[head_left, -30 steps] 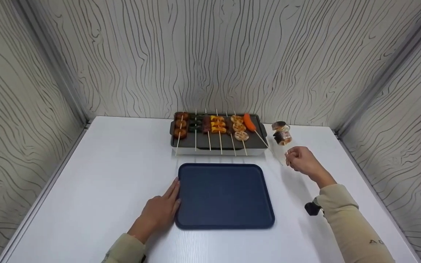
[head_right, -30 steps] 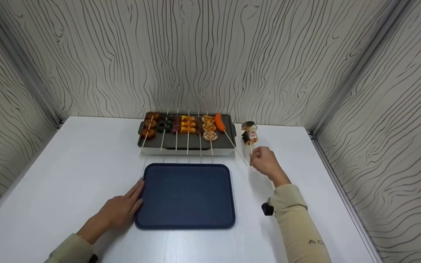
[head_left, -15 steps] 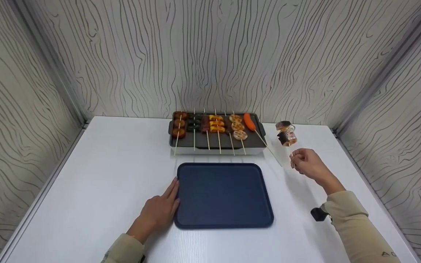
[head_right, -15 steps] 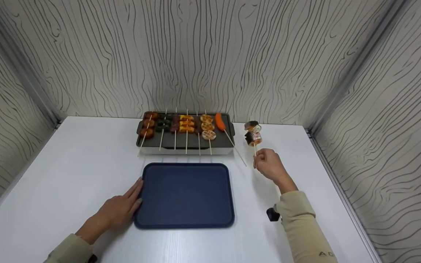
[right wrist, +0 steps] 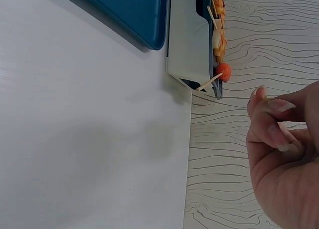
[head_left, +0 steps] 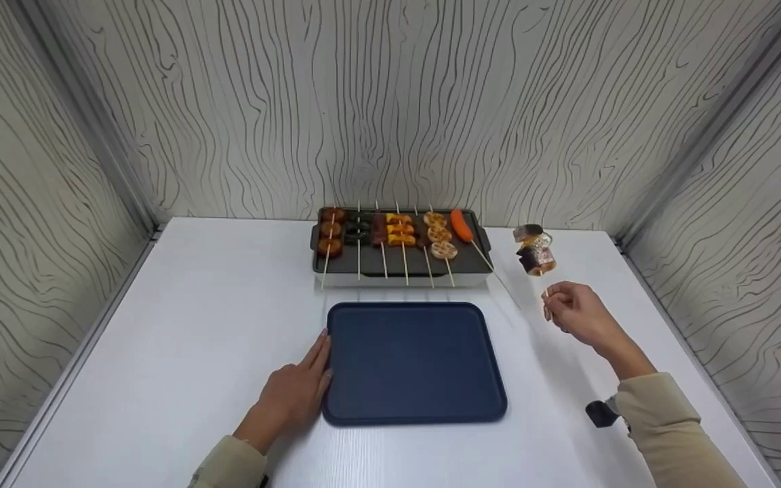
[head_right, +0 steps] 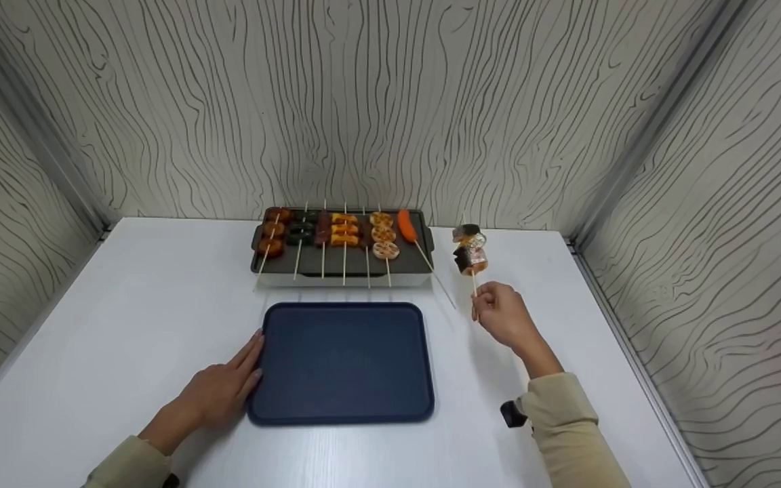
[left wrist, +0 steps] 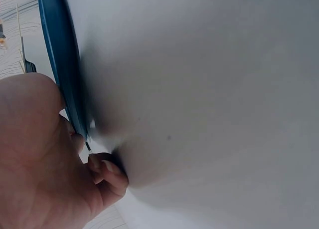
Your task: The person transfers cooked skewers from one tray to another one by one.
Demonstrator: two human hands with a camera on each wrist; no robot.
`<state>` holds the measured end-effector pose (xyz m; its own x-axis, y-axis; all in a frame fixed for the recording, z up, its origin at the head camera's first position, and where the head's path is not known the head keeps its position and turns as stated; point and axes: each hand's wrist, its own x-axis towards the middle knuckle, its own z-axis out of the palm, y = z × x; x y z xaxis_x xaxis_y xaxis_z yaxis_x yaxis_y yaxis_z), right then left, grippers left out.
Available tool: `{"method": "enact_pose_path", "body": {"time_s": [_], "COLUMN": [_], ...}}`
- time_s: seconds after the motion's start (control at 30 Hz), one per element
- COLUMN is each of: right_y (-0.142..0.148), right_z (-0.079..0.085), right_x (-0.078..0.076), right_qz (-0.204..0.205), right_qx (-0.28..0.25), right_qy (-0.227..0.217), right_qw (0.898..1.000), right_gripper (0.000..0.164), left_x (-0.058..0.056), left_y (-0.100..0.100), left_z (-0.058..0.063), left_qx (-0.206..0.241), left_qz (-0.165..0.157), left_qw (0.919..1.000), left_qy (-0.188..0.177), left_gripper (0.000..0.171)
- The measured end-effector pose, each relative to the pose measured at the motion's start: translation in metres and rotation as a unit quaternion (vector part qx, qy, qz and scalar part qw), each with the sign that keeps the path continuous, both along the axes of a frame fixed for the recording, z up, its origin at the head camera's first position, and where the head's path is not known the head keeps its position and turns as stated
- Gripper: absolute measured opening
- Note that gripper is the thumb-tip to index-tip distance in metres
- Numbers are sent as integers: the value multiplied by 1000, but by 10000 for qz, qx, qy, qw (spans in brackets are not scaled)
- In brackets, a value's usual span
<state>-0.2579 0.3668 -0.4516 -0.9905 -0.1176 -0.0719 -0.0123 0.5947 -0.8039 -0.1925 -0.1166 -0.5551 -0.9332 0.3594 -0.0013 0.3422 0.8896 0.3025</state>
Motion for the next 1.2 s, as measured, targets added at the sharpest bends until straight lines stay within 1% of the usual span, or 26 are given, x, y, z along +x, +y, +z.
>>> {"method": "enact_pose_path", "body": {"time_s": [0.37, 0.53, 0.73, 0.87, 1.07, 1.2], "right_y": [-10, -14, -17, -20, -27, -33], "right_z": [0, -1, -6, -11, -18, -24], "right_x": [24, 33, 42, 50, 61, 67], "right_qz": [71, 122, 213, 266, 534, 609], "right_qx": [-317, -387, -545, -527, -614, -611], "right_qy": [144, 154, 113, 80, 39, 25], "right_qw": [9994, 9991, 9982, 9982, 9967, 9963], "right_gripper": [18, 17, 15, 14, 13, 11], "left_x": [0, -1, -1, -1, -2, -2], "left_y": [0, 0, -1, -1, -1, -1], "left_z": [0, -1, -1, -2, -3, -3], "left_qx": [25, 61, 107, 124, 117, 148], "left_qz": [4, 2, -3, -16, -8, 7], "left_qw": [10000, 10000, 9999, 9999, 9999, 9999], "left_qy": [34, -26, -85, -33, 50, 32], "left_gripper": [57, 57, 57, 57, 57, 57]}}
